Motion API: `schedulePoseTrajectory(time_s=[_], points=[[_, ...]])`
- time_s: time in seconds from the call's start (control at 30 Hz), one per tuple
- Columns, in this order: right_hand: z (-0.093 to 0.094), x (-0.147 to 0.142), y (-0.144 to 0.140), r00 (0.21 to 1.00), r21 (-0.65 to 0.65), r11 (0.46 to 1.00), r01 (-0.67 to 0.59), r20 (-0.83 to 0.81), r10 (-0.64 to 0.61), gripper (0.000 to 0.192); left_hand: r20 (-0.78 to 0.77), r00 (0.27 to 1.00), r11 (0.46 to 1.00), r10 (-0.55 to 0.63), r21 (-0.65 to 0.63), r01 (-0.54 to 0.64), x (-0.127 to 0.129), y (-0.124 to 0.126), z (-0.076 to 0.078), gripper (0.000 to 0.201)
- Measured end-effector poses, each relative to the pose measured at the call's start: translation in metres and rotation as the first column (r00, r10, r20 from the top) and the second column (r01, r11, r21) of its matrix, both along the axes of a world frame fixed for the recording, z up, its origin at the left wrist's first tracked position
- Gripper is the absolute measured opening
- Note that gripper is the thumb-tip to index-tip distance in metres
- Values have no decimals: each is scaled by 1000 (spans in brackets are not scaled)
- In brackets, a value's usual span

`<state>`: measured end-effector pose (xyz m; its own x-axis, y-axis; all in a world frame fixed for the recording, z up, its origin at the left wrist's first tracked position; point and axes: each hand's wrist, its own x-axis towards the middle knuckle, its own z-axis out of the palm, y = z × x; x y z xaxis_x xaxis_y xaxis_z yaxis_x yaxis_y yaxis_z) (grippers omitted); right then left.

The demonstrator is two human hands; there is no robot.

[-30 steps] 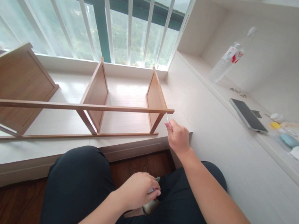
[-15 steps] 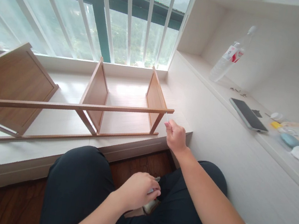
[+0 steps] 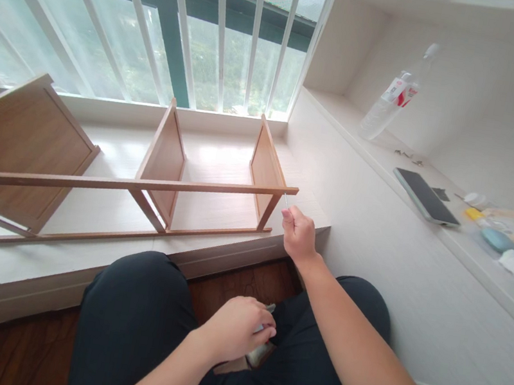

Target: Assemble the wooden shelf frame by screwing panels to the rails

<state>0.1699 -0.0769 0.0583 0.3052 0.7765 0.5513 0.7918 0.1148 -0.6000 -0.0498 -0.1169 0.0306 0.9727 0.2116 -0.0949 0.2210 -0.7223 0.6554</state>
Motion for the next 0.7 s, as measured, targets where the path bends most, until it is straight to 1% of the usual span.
schedulePoseTrajectory(time_s=[0.07,0.13,0.2,0.27,0.33,0.4,0.47,0.5,0.53,0.57,0.6,0.7], points=[[1,-2,-1,997,-2,1000,-27,-72,27,51,1,1000,1000,-2,2,2,0,0,-1,18],[1,-5,-3,980,8,997,-75,-185,75,52,2,1000,1000,0,3,0,-1,1,-1,18],[2,-10,-5,938,33,992,-124,-323,128,54,1,1000,1000,1,0,-1,-1,1,-2,18],[4,-16,-5,863,66,985,-158,-475,170,55,0,1000,1000,0,-3,0,-2,1,-2,18],[7,-24,-5,740,111,978,-179,-640,208,56,2,1000,1000,-2,-7,2,-2,0,-3,18],[11,-32,-4,563,156,970,-188,-792,236,56,3,1000,1000,-5,-6,5,-1,0,-2,17],[15,-39,-3,384,182,965,-190,-891,244,57,0,1000,1000,-7,-3,7,-1,0,-1,16],[17,-42,-3,315,188,964,-190,-918,241,58,-2,1000,1000,-7,-2,7,-1,0,0,16],[19,-44,-3,267,190,963,-193,-934,237,59,-3,1000,1000,-7,-2,7,-1,0,0,16],[20,-47,-3,239,191,963,-192,-942,234,60,-4,1000,1000,-7,-1,7,-1,0,1,17],[21,-49,-3,228,192,963,-188,-945,233,60,-5,1000,1000,-8,-1,8,-1,0,1,17],[22,-53,-3,254,193,970,-150,-940,226,61,1,1000,1000,-14,0,14,-1,0,1,18]])
